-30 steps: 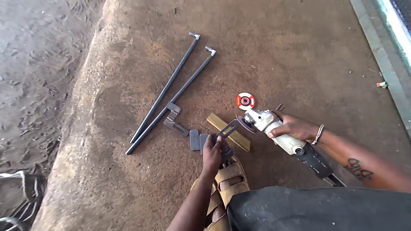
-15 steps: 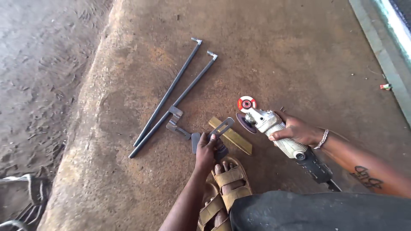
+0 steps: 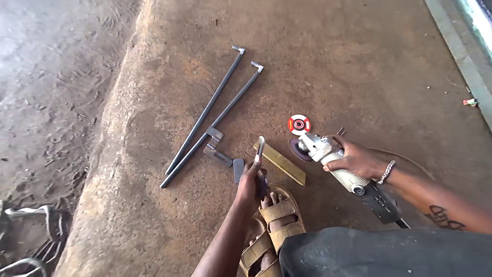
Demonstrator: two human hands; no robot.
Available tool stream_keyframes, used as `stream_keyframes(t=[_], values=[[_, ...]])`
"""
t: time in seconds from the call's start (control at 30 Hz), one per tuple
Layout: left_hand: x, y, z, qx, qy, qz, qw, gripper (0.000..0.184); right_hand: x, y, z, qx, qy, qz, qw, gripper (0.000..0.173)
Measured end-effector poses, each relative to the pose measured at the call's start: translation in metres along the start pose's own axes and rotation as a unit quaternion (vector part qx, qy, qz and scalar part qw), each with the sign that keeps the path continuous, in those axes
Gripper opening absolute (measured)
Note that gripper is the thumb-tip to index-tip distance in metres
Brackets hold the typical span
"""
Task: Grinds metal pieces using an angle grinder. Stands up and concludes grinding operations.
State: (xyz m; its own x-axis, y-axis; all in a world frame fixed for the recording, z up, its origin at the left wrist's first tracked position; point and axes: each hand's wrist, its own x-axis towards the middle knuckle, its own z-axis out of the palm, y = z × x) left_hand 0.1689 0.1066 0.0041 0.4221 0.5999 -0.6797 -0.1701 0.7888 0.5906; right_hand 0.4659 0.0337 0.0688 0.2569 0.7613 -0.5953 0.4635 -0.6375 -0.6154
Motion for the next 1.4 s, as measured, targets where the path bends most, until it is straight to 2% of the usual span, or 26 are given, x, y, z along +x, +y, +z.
stream_keyframes(t=[0.1,0.2,0.23,0.3,0.37,0.5,0.63,0.8,0.9,1.07,1.2,1.3,1.4], values=[[-0.01,-0.006,-0.003,-0.103,-0.109,-0.077,0.986,0.035,-0.001,0.009,-0.007,0.059,0.024,0.031,0.998,0.092],[-0.012,-0.004,-0.009,-0.033,-0.156,-0.138,0.977,0.045,0.0,0.015,-0.011,0.075,0.046,0.026,0.996,0.09],[-0.011,-0.002,-0.005,0.002,-0.149,-0.15,0.977,0.043,0.0,0.014,-0.01,0.08,0.052,0.025,0.995,0.091],[-0.006,-0.002,0.007,0.077,-0.076,-0.16,0.981,0.029,0.0,0.012,-0.009,0.08,0.063,0.036,0.994,0.092],[0.005,-0.003,0.01,0.183,-0.041,-0.158,0.969,0.029,0.001,0.01,-0.008,0.052,0.074,0.037,0.995,0.092],[0.031,-0.013,-0.006,0.27,0.074,-0.116,0.953,0.024,0.005,-0.001,-0.005,-0.103,0.087,0.008,0.991,0.101],[0.034,-0.02,-0.01,0.325,0.105,-0.079,0.937,0.026,0.012,-0.017,0.012,-0.249,0.082,-0.041,0.964,0.105],[0.033,-0.025,-0.012,0.327,0.097,-0.058,0.938,0.027,0.019,-0.048,0.034,-0.384,0.02,-0.079,0.92,0.105],[0.031,-0.025,-0.013,0.332,0.092,-0.051,0.938,0.029,0.023,-0.054,0.04,-0.408,0.013,-0.09,0.908,0.105],[0.033,-0.025,-0.014,0.325,0.093,-0.06,0.939,0.029,0.019,-0.045,0.033,-0.376,0.018,-0.027,0.926,0.108],[0.031,-0.027,-0.015,0.317,0.091,-0.06,0.942,0.033,0.005,-0.01,0.029,-0.344,0.037,-0.026,0.938,0.105],[0.027,-0.029,-0.022,0.228,0.069,-0.06,0.969,0.039,-0.005,0.01,0.025,-0.262,0.044,-0.011,0.964,0.106],[0.02,-0.035,-0.034,0.092,0.031,-0.034,0.995,0.024,-0.01,0.013,0.015,-0.21,0.079,0.002,0.975,0.106]])
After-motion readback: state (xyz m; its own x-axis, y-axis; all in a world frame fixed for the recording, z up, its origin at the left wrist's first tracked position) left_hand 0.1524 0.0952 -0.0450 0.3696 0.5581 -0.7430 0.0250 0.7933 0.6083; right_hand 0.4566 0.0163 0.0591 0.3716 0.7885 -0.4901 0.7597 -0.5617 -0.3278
